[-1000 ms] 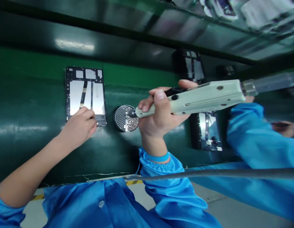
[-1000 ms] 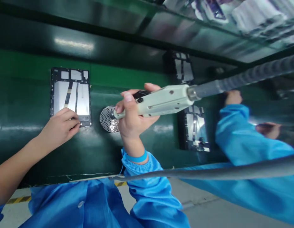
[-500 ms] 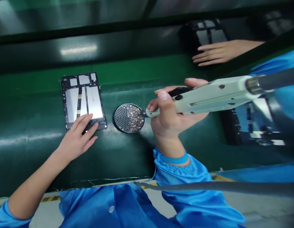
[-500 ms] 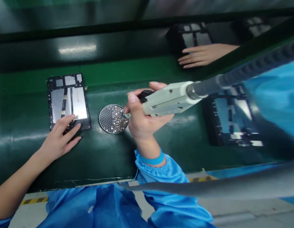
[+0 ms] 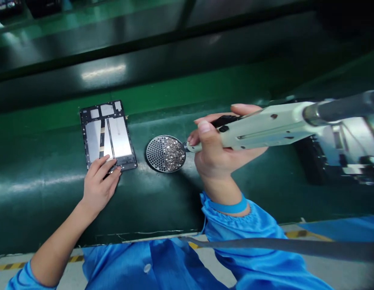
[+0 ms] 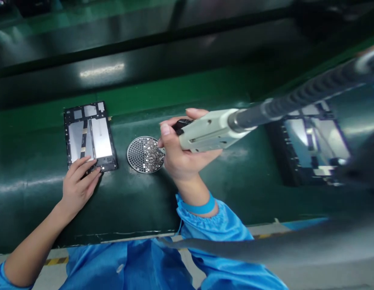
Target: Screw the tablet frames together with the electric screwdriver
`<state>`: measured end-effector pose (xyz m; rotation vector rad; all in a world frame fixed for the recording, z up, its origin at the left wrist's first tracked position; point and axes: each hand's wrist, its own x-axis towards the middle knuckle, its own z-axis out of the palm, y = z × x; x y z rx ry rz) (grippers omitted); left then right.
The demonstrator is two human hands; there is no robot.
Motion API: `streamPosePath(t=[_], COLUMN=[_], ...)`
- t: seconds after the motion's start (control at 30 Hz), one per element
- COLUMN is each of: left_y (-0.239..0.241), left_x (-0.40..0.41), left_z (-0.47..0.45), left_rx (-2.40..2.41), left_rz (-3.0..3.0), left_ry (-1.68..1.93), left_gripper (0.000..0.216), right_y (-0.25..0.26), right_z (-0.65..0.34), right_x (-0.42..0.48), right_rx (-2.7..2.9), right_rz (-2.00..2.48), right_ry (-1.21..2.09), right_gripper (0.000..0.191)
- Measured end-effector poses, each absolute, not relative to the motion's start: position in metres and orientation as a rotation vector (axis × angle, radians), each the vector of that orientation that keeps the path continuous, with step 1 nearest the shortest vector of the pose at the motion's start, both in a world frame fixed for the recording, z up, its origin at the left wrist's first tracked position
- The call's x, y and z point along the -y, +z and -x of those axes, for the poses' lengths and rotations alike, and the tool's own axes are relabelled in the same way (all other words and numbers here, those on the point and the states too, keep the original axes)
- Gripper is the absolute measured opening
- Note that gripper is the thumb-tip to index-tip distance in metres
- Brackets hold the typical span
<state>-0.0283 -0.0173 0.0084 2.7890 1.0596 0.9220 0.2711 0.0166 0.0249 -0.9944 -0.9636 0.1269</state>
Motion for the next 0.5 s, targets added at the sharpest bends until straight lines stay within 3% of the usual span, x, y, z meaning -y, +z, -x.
streamPosePath(t=[0.5], left_y=[0.004], left_x=[0.03], left_z=[0.014], left_rx=[-1.149], left_rz=[-2.678], left_ry=[1.029], left_gripper=[0.032], right_y=[0.031], right_z=[-0.268], right_x=[-0.014], right_rx=[0.941], right_rz=[1.038], right_ry=[0.146], right_gripper=[0.039])
